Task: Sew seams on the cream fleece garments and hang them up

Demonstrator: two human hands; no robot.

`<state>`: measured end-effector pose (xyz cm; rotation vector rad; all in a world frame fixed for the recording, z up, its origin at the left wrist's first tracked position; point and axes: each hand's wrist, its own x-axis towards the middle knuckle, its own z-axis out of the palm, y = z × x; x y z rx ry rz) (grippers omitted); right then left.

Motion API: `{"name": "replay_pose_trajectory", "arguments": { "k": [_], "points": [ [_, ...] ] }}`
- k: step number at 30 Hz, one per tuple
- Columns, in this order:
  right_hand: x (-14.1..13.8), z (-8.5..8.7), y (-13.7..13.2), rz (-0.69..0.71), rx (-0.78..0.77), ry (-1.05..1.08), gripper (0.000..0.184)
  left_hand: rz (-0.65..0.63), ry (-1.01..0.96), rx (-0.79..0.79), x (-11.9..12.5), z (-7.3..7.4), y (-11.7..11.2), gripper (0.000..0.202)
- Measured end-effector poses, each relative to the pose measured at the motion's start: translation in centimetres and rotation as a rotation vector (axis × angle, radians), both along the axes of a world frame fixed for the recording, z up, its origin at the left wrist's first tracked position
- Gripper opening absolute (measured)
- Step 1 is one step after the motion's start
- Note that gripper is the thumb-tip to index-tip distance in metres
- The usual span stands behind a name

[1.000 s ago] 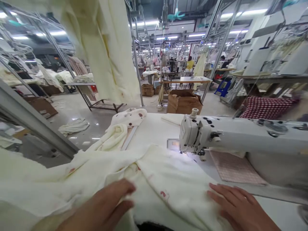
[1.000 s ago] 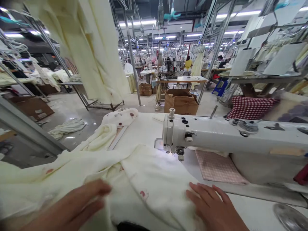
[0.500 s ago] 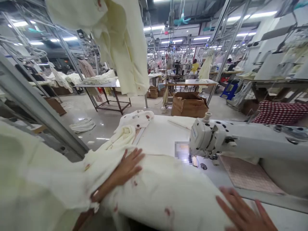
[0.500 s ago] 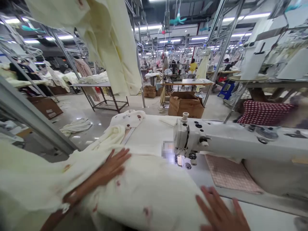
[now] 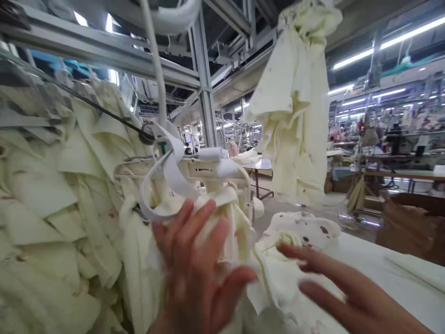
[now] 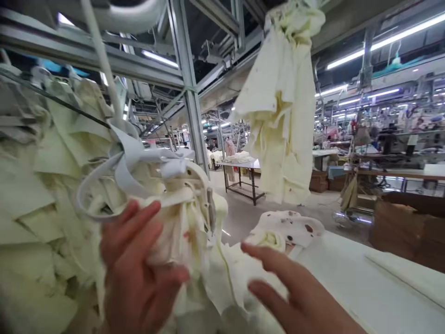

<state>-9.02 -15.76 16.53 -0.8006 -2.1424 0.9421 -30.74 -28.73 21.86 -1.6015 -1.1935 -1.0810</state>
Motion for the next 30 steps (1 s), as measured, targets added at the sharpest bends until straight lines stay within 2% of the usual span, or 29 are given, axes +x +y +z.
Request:
{"name": "replay_pose_trajectory", "arguments": {
  "k": [1, 2, 3, 4, 6, 8, 11, 13, 14, 16, 19, 21, 22, 23, 25, 26, 27, 28, 30],
  "points": [
    [-2.2, 2.6, 0.4, 0.064, -0.153, 0.12, 0.056, 0.01, 0.021, 0.091, -1.1, 1.4, 0.3, 0.052],
    [-4.2, 4.7, 0.8, 0.162, -0.292, 0.243, 0.055, 0.004, 0.043, 0.1, -1.9, 2.4, 0.7, 0.044],
    [-6.0, 6.2, 1.1, 0.295, -0.43, 0.335, 0.054, -0.014, 0.057, 0.074, -2.6, 3.2, 1.2, 0.037],
    [-7.5, 7.2, 1.3, 0.37, -0.519, 0.392, 0.056, -0.047, 0.056, 0.054, -3.2, 3.6, 1.6, 0.033],
    [-9.5, 7.7, 1.3, 0.496, -0.621, 0.458, 0.057, -0.114, 0.031, 0.035, -3.9, 3.8, 2.0, 0.03],
    [-10.5, 7.5, 1.0, 0.585, -0.693, 0.5, 0.058, -0.134, 0.009, 0.04, -4.3, 3.7, 2.0, 0.027],
    [-10.9, 7.4, 0.3, 0.709, -0.831, 0.525, 0.064, -0.064, 0.031, 0.02, -4.3, 3.6, 1.9, 0.029],
    [-11.1, 7.7, 0.0, 0.723, -0.829, 0.492, 0.069, 0.008, 0.069, -0.021, -4.0, 3.8, 2.0, 0.04],
    [-11.3, 7.9, -0.1, 0.68, -0.761, 0.479, 0.069, 0.038, 0.087, -0.04, -3.9, 3.9, 2.1, 0.047],
    [-11.5, 8.0, 0.0, 0.499, -0.516, 0.493, 0.067, 0.049, 0.108, -0.045, -3.8, 4.1, 2.3, 0.05],
    [-10.9, 7.7, 0.3, 0.168, -0.149, 0.603, 0.05, -0.038, 0.084, 0.016, -3.9, 4.1, 2.6, 0.042],
    [-9.7, 7.7, 0.6, 0.068, 0.001, 0.698, 0.038, -0.093, 0.054, 0.046, -3.9, 4.2, 2.7, 0.038],
    [-9.1, 7.9, 0.7, 0.043, 0.172, 0.701, 0.034, -0.111, 0.041, 0.05, -3.9, 4.2, 2.7, 0.038],
    [-8.5, 8.2, 0.7, 0.034, 0.422, 0.654, 0.031, -0.126, 0.035, 0.052, -3.9, 4.3, 2.8, 0.037],
    [-7.8, 9.3, 0.6, 0.062, 1.041, 0.419, 0.029, -0.148, 0.029, 0.053, -4.0, 4.3, 3.0, 0.037],
    [-7.8, 10.0, 0.4, 0.077, 1.298, 0.285, 0.028, -0.155, 0.032, 0.046, -4.1, 4.3, 3.2, 0.037],
    [-7.9, 10.8, 0.2, 0.094, 1.439, 0.203, 0.025, -0.155, 0.041, 0.033, -4.2, 4.2, 3.4, 0.036],
    [-8.2, 11.7, 0.1, 0.106, 1.452, 0.202, 0.021, -0.153, 0.055, 0.023, -4.3, 4.1, 3.6, 0.036],
    [-8.8, 13.8, -0.2, 0.076, 1.283, 0.344, 0.013, -0.15, 0.071, 0.007, -4.5, 3.6, 4.1, 0.033]
  ]
}}
